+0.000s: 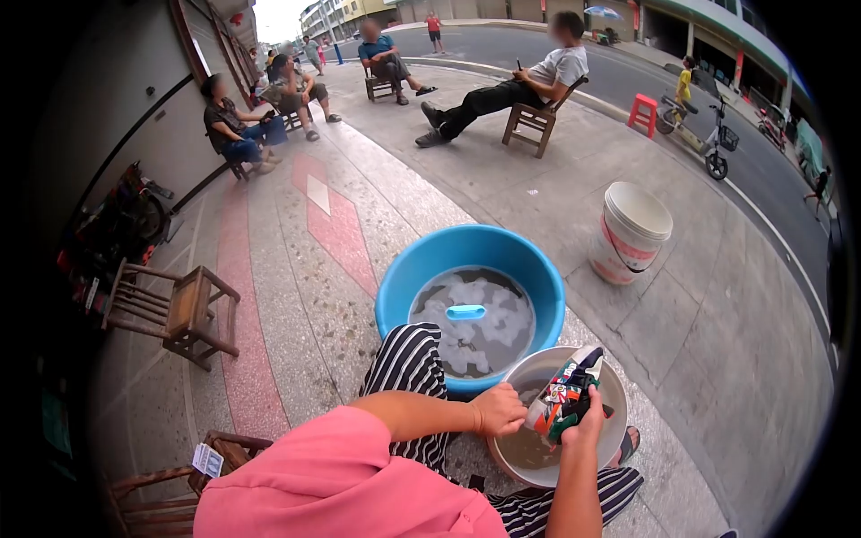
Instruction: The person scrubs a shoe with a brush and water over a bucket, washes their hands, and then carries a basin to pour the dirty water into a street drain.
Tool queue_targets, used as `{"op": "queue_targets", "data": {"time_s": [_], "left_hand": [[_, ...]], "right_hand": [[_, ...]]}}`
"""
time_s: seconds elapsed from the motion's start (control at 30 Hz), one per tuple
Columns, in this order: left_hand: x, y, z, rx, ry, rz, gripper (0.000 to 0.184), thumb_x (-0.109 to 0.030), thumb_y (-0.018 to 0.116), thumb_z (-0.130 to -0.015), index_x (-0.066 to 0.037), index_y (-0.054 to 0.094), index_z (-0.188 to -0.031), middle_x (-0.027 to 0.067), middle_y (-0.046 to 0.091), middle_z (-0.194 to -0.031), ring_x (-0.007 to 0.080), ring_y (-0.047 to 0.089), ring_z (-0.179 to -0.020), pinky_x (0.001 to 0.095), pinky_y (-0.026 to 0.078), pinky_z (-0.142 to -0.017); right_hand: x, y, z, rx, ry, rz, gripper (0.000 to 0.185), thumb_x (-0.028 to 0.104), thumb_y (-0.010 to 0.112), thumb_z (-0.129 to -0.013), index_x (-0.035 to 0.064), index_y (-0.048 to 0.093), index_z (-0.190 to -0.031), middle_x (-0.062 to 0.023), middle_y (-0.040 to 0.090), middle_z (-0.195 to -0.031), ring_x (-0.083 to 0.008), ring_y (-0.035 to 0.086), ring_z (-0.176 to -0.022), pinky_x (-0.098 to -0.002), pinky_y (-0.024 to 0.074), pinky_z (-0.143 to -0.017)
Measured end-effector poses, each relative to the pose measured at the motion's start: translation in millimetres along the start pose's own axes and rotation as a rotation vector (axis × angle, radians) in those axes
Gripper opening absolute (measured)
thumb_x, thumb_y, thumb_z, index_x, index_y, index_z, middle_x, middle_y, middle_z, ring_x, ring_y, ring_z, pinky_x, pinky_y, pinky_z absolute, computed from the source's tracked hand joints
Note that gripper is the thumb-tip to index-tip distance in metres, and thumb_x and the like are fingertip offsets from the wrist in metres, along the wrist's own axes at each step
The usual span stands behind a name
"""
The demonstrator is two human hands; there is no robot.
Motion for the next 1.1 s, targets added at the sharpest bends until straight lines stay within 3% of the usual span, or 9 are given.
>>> {"op": "queue_targets", "data": {"time_s": [0.1, 0.3, 0.6, 0.87, 1.1], "left_hand": [[2.1, 2.2, 2.4, 0.025, -0.01, -0.022, 0.012, -0.023, 0.057, -0.069, -0.011, 0.054, -0.066, 0.0033, 0.052, -0.065, 0.022, 0.052, -0.067, 0.0351, 0.039, -0.069], [2.6, 4.8, 1.2, 0.031, -0.003, -0.039, 0.013, -0.023, 0.057, -0.069, -0.011, 0.054, -0.065, 0.0029, 0.052, -0.064, 0.0216, 0.052, -0.068, 0.0348, 0.04, -0.07], [1.5, 3.1, 1.3, 0.013, 0.001, -0.034, 0.015, -0.024, 0.056, -0.07, -0.012, 0.053, -0.063, 0.0026, 0.053, -0.063, 0.0203, 0.051, -0.066, 0.0343, 0.039, -0.071], [0.4, 0.1, 0.5, -0.014, 0.004, -0.031, 0.015, -0.023, 0.056, -0.07, -0.012, 0.052, -0.061, 0.0023, 0.051, -0.061, 0.0204, 0.051, -0.065, 0.0347, 0.038, -0.069], [2.8, 4.7, 2.9, 0.022, -0.001, -0.036, 0.011, -0.023, 0.055, -0.07, -0.013, 0.052, -0.064, 0.0022, 0.05, -0.064, 0.0211, 0.05, -0.067, 0.0348, 0.038, -0.069]], "right_hand": [[11.2, 9.8, 8.2, 0.072, -0.098, -0.028, 0.036, 0.036, 0.054, -0.085, 0.0049, 0.058, -0.105, -0.0084, 0.062, -0.099, -0.0245, 0.06, -0.09, -0.0394, 0.0478, -0.081], [26.1, 8.1, 8.7, 0.117, -0.118, -0.077, 0.037, 0.037, 0.046, -0.089, 0.0066, 0.057, -0.107, -0.006, 0.06, -0.104, -0.0238, 0.058, -0.094, -0.039, 0.0457, -0.085], [13.5, -0.5, -3.6, 0.043, -0.067, -0.081, 0.038, 0.038, 0.054, -0.087, 0.0058, 0.057, -0.105, -0.0083, 0.061, -0.103, -0.0242, 0.059, -0.092, -0.0397, 0.0465, -0.085], [12.5, 3.5, 4.6, -0.088, 0.065, -0.048, 0.029, 0.029, 0.053, -0.084, 0.007, 0.059, -0.103, -0.0089, 0.061, -0.104, -0.0267, 0.057, -0.096, -0.0434, 0.0425, -0.091], [5.6, -17.4, -18.7, -0.062, 0.024, -0.089, 0.028, 0.017, 0.05, -0.082, 0.0003, 0.055, -0.103, -0.0127, 0.061, -0.101, -0.0278, 0.06, -0.091, -0.0428, 0.0469, -0.086]]}}
Point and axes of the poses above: each hand's wrist, its own z-axis away from the middle knuckle, its own y-axis out of the palm, x = y × z, the point moved 1 cm from there along -z, towards the middle knuckle
